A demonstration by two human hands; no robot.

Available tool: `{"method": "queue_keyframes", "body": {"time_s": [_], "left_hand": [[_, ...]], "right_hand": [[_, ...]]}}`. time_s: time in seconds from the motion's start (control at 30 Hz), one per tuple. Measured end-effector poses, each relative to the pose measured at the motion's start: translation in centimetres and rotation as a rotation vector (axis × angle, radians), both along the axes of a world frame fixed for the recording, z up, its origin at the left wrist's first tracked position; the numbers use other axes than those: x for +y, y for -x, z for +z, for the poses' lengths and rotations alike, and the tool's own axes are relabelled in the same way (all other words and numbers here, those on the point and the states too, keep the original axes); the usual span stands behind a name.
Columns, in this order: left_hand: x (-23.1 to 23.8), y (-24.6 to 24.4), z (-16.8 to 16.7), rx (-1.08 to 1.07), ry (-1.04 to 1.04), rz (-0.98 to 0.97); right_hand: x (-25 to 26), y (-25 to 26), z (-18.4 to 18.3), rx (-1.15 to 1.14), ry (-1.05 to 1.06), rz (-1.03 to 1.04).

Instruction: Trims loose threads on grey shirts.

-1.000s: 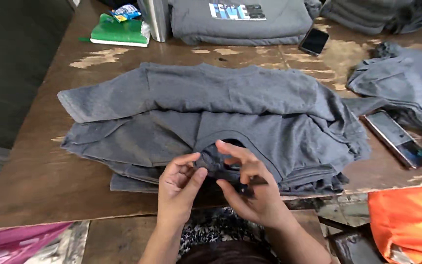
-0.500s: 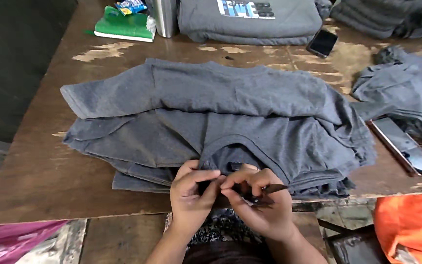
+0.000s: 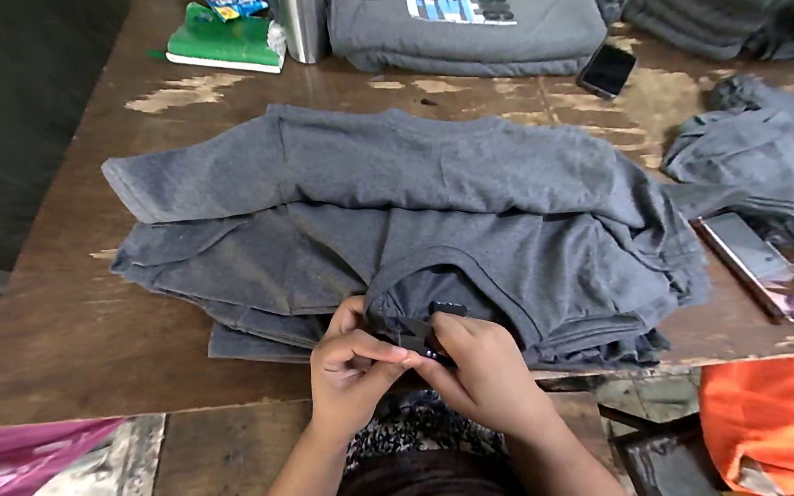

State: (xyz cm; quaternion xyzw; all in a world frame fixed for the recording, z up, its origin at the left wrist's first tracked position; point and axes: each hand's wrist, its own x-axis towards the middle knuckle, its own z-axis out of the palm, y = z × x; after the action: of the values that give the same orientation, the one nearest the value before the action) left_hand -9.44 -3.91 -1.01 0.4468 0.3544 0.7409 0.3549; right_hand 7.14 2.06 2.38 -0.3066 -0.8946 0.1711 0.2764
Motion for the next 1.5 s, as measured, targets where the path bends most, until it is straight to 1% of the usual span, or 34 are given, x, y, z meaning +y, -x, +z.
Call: {"method": "queue_keyframes", "body": {"time_s": [0.13, 0.27, 0.4, 0.47, 0.53, 0.63, 0.73, 0.87, 1.0, 1.07, 1.13, 1.2, 1.23, 1.3, 1.33, 1.37, 1.4, 1.43, 1.47, 1.5], "left_hand": [[0.0, 0.0, 0.2, 0.027, 0.006, 0.018], [0.2, 0.3, -0.4, 0.043, -0.021, -0.006], [0.2, 0.0, -0.1, -0.024, 0.023, 0.027], [0.2, 0.0, 0.0, -0.015, 0.043, 0.066], [0.1, -0.1, 0.0, -0.010, 0.037, 0.101], [0.0, 0.0, -0.1, 0.037, 0.024, 0.071], [-0.1, -0.2, -0.1, 0.038, 0.003, 0.074], [-0.1, -0.3, 0.3, 0.050, -0.002, 0.079], [-0.1, -0.2, 0.1, 0.076, -0.016, 0.067], [-0.2, -0.2, -0.1, 0.073, -0.030, 0.046], [-0.3, 0.2, -0.4, 0.078, -0.034, -0.005], [-0.5, 0.5, -0.6, 0.090, -0.040, -0.038], [-0.6, 0.4, -0.5, 0.121, -0.030, -0.009], [-0.7, -0.1, 0.1, 0.269, -0.009, 0.152], [-0.8, -0.3, 0.5, 0.392, -0.013, 0.246], [-1.1, -0.4, 0.9, 0.525, -0.040, 0.318], [-1.5, -0.3, 1.5, 0.625, -0.094, 0.343], [-2.1, -0.1, 2.2, 0.680, -0.139, 0.303], [-2.8, 0.3, 3.1, 0.712, -0.151, 0.199], [-3.5, 0.9, 4.0, 0.748, -0.114, 0.062]], "right_hand": [[0.3, 0.2, -0.4, 0.028, 0.035, 0.016], [0.3, -0.2, 0.0, 0.015, 0.074, -0.002], [0.3, -0.7, -1.2, 0.122, 0.079, -0.024], [0.1, -0.9, -1.3, 0.136, 0.088, -0.025], [-0.2, -1.0, -1.3, 0.126, 0.067, -0.033], [-0.5, -0.5, -1.4, 0.100, -0.009, -0.090], [-0.9, 0.4, -1.2, 0.068, -0.060, -0.129], [-1.1, 0.6, -0.3, -0.003, -0.035, -0.130], [-0.7, 0.4, -1.3, 0.054, -0.063, -0.089], [-0.8, 0.3, -1.1, 0.060, -0.043, -0.099], [-1.0, 0.1, -0.5, 0.086, 0.032, -0.121], [-0.7, -0.1, -0.7, 0.214, 0.081, -0.123], [-0.4, 0.0, -0.8, 0.304, 0.108, -0.094], [0.4, 0.4, -0.7, 0.470, 0.235, 0.057], [0.6, 0.7, -0.6, 0.547, 0.332, 0.158], [0.7, 1.1, -0.6, 0.602, 0.442, 0.253], [0.9, 1.5, -0.6, 0.664, 0.553, 0.325], [1.0, 1.8, -0.8, 0.736, 0.660, 0.380], [1.0, 2.0, -1.0, 0.811, 0.759, 0.402], [1.0, 2.2, -1.2, 0.876, 0.815, 0.374]]}}
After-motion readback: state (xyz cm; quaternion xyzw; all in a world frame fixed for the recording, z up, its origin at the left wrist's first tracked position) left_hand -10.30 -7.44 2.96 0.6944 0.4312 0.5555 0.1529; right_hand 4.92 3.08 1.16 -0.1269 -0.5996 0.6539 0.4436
